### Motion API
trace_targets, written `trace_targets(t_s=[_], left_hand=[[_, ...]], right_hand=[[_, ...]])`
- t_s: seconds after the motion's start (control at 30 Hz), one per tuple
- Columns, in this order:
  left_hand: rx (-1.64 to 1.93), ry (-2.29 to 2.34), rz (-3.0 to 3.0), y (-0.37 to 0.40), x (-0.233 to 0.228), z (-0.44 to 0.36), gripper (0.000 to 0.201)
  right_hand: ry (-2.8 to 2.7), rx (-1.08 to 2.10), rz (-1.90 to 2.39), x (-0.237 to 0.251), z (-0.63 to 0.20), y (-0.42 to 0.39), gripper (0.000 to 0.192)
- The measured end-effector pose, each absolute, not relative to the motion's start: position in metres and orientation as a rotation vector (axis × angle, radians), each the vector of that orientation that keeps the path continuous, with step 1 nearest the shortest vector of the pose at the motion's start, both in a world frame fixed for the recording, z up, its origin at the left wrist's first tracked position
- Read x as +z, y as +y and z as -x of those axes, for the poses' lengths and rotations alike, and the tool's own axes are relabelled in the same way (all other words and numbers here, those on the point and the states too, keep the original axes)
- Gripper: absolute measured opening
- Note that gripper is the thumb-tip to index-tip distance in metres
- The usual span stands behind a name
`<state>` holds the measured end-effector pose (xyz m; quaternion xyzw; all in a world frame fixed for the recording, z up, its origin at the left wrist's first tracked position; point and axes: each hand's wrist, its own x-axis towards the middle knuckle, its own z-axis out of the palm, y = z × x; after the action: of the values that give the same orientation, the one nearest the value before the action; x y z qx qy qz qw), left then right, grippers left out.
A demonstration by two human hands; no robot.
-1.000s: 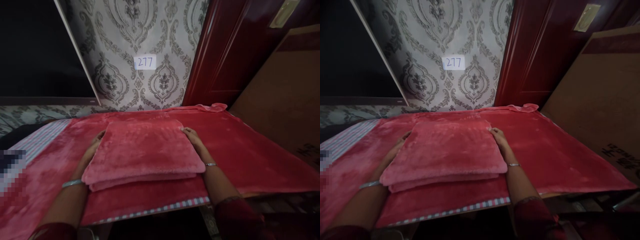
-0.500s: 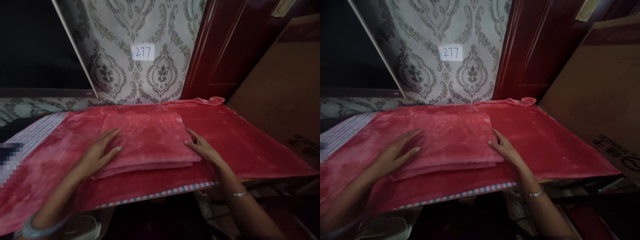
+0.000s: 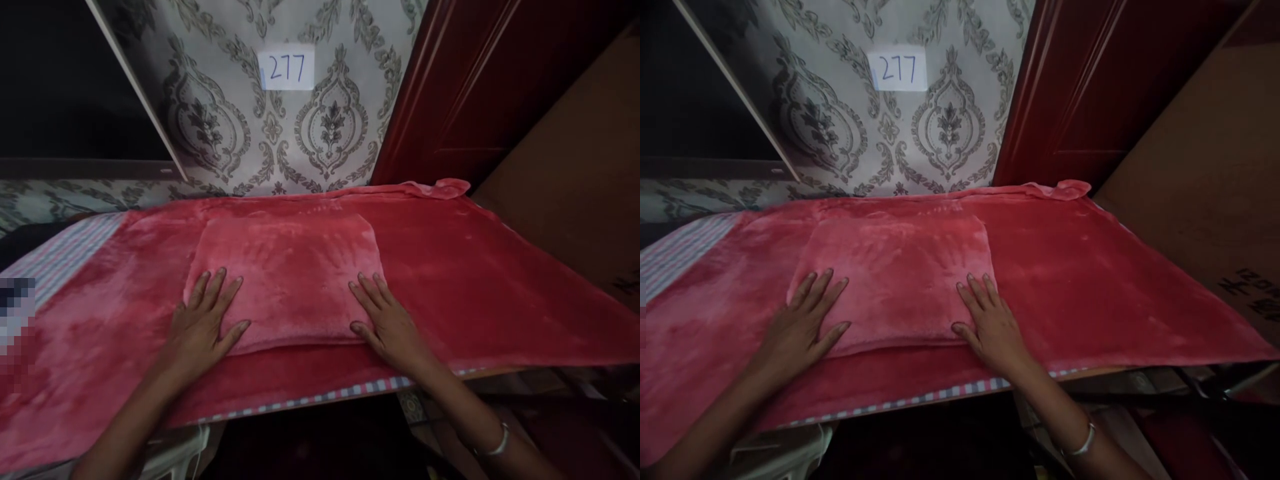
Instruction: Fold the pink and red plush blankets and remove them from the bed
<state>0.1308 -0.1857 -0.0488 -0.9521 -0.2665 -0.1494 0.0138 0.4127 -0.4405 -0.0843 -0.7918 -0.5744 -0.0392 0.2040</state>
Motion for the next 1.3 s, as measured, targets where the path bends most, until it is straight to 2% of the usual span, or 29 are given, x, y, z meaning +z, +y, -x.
trace_targets(t_s=[0.53, 0.73, 0.9, 1.07, 1.3], left_hand=[[-0.493, -0.837, 2.962, -0.184, -0.054, -0.128, 0.068], [-0.469, -0.858, 2.955, -0.198, -0.027, -0.135, 0.064], [-0.565, -0.801, 2.961, -0.233, -0.002, -0.164, 0.060], [-0.402, -0.976, 3.092, -0.260, -0.022, -0.174, 0.074], [-0.549, -1.009, 3.130, -0.270, -0.056, -0.161, 0.080]], right_hand=[[-1.602, -0.156, 2.111, -0.093, -0.418, -0.445, 0.067], [-1.598, -0.216, 2.107, -0.061, -0.416, -0.451, 0.053], [-1.702, -0.337, 1.961, -0.040, -0.399, -0.421, 0.051], [-1.820, -0.522, 1.892, -0.080, -0.384, -0.398, 0.057], [-1.822, -0.601, 1.849, -0.131, -0.387, -0.397, 0.072]])
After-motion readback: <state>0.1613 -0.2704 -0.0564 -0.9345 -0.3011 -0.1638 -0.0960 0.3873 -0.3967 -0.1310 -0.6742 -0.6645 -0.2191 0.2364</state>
